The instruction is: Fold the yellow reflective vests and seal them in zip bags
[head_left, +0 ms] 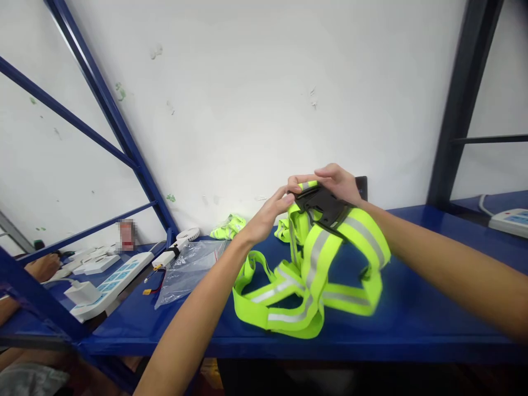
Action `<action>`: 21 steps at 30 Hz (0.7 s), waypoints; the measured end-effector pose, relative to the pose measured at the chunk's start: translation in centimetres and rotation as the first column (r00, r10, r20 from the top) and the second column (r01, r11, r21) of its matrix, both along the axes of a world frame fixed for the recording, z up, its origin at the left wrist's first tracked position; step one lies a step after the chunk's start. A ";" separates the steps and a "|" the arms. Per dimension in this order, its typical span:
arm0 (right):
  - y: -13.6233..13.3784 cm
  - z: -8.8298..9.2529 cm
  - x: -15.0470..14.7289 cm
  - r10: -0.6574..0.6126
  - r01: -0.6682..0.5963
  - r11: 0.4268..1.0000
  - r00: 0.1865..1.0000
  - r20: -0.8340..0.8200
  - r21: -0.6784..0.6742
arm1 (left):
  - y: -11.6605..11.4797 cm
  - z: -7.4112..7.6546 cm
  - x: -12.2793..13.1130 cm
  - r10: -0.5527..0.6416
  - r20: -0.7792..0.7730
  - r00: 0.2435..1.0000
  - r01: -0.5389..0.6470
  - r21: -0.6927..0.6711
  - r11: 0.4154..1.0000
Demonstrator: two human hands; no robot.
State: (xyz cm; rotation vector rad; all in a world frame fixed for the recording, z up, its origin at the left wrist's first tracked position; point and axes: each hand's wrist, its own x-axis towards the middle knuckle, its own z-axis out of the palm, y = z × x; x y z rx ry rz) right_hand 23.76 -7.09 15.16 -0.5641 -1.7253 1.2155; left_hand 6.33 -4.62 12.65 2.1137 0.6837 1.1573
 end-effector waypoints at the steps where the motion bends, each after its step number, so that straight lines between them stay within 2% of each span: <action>1: -0.1 0.4 -0.5 -0.003 0.004 1.000 1.000 -0.007 0.019 | -0.1 0.4 0.5 -0.055 0.024 0.998 0.056 -0.041 0.998; 3: 0.1 0.9 -1.4 -0.019 0.023 0.996 0.999 -0.048 0.091 | -0.2 1.0 1.0 -0.146 0.066 0.987 0.152 -0.113 0.982; 5: 0.9 0.6 -1.8 -0.055 0.067 0.985 0.995 -0.079 0.158 | -0.2 1.3 0.8 -0.100 0.045 0.994 0.106 -0.178 0.978; 7: 2.0 -0.2 -1.4 -0.166 0.177 0.960 0.984 -0.069 0.217 | 0.1 1.3 0.0 -0.017 -0.065 0.998 0.003 -0.213 0.977; 8: 2.5 -0.7 -1.0 -0.265 0.275 0.927 0.962 -0.071 0.255 | 0.4 1.2 -0.6 0.037 -0.122 0.992 -0.062 -0.211 0.975; 10: 3.4 -1.8 0.3 -0.487 0.507 0.804 0.861 -0.145 0.311 | 1.4 0.7 -1.8 0.170 -0.155 0.973 -0.198 -0.190 0.962; 11: 3.6 -2.2 0.9 -0.564 0.593 0.744 0.804 -0.186 0.308 | 2.0 0.3 -2.3 0.251 -0.108 0.962 -0.268 -0.192 0.944; 12: 3.7 -2.7 1.4 -0.610 0.639 0.709 0.768 -0.194 0.298 | 2.7 0.0 -2.7 0.329 -0.027 0.944 -0.327 -0.216 0.920; 13: 3.8 -3.0 1.8 -0.628 0.644 0.706 0.762 -0.160 0.293 | 3.2 -0.2 -3.0 0.401 0.066 0.914 -0.373 -0.254 0.892; 15: 3.6 -3.6 1.9 -0.596 0.575 0.764 0.803 -0.022 0.292 | 4.0 -0.6 -2.9 0.501 0.220 0.837 -0.422 -0.324 0.847; 17: 3.4 -3.9 1.3 -0.487 0.445 0.855 0.865 0.117 0.267 | 4.1 -0.6 -2.2 0.529 0.287 0.799 -0.432 -0.338 0.836; 19: 3.4 -3.9 0.3 -0.354 0.316 0.923 0.921 0.160 0.221 | 3.8 -0.4 -1.0 0.494 0.300 0.816 -0.409 -0.302 0.861; 21: 3.5 -3.7 -0.4 -0.258 0.232 0.951 0.959 0.116 0.203 | 3.2 0.0 0.2 0.426 0.302 0.853 -0.354 -0.264 0.897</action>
